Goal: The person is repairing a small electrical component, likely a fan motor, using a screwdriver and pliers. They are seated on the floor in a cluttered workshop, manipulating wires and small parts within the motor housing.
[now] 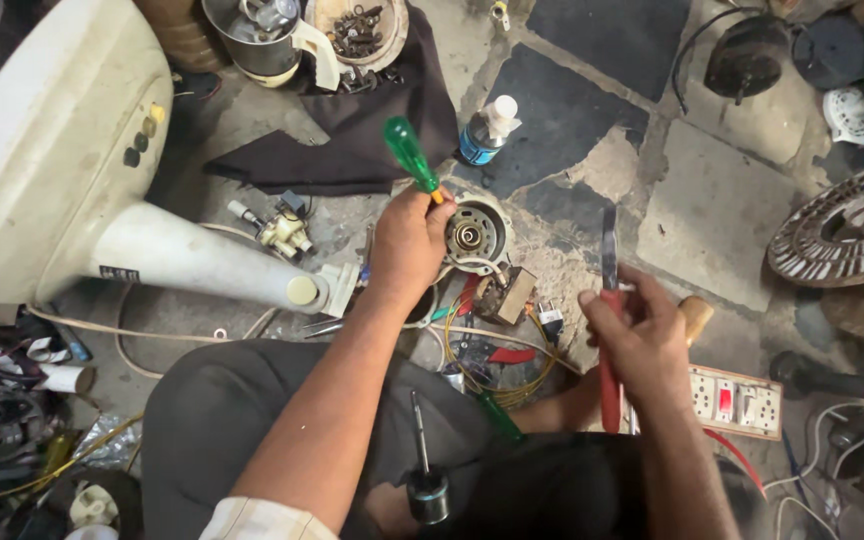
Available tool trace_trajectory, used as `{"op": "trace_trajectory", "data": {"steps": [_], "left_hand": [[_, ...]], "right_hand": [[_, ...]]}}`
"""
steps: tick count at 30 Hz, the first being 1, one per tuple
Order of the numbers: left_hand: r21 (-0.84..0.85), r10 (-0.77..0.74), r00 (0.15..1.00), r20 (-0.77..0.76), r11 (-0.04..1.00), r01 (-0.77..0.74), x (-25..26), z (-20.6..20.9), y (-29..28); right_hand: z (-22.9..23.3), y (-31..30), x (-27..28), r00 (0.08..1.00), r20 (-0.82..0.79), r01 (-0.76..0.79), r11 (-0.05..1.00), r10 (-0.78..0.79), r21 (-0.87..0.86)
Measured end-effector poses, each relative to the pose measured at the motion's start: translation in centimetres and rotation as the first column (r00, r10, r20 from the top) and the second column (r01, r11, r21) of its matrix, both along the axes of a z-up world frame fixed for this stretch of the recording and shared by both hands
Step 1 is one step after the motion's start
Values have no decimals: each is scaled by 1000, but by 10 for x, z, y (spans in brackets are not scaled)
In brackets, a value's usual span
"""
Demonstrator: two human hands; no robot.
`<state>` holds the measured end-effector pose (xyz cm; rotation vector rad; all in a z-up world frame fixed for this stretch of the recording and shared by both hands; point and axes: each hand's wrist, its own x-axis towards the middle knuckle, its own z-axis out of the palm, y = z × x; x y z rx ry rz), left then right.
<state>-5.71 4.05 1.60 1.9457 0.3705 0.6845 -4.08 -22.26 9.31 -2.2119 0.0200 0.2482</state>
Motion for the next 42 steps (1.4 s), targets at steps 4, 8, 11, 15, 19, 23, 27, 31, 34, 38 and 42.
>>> {"op": "trace_trajectory", "data": {"steps": [4,8,11,15,19,23,27,31,34,38,42], "left_hand": [[-88,-43,999,-14,995,42,0,-8,1],[-54,-49,998,41,997,51,3,-14,2],[-21,-48,993,105,999,50,3,-18,1],[-4,-46,991,122,999,47,2,-20,2],[-11,-52,991,120,998,54,-1,-17,3],[7,-41,991,126,999,41,-1,-16,2],[13,-21,994,110,1000,20,-3,-15,2],[21,-27,995,91,999,26,-3,-14,2],[41,-24,996,84,999,20,-1,-17,2],[98,-26,999,43,995,22,3,-23,2],[146,-36,999,25,989,32,3,-28,1]], "right_hand": [[52,32,4,950,201,-211,965,240,-155],[104,62,9,807,341,-359,860,482,-363],[137,82,8,768,325,-393,807,552,-442],[163,100,5,624,413,-467,741,663,-483],[177,111,8,463,479,-475,665,746,-576],[189,123,13,288,528,-438,600,799,-669],[206,133,11,231,548,-490,583,804,-648],[212,137,14,138,558,-415,560,818,-717],[212,134,19,43,564,-417,528,825,-740],[213,133,23,-28,576,-404,518,817,-754],[199,137,28,-50,713,-415,635,699,-652]]}}
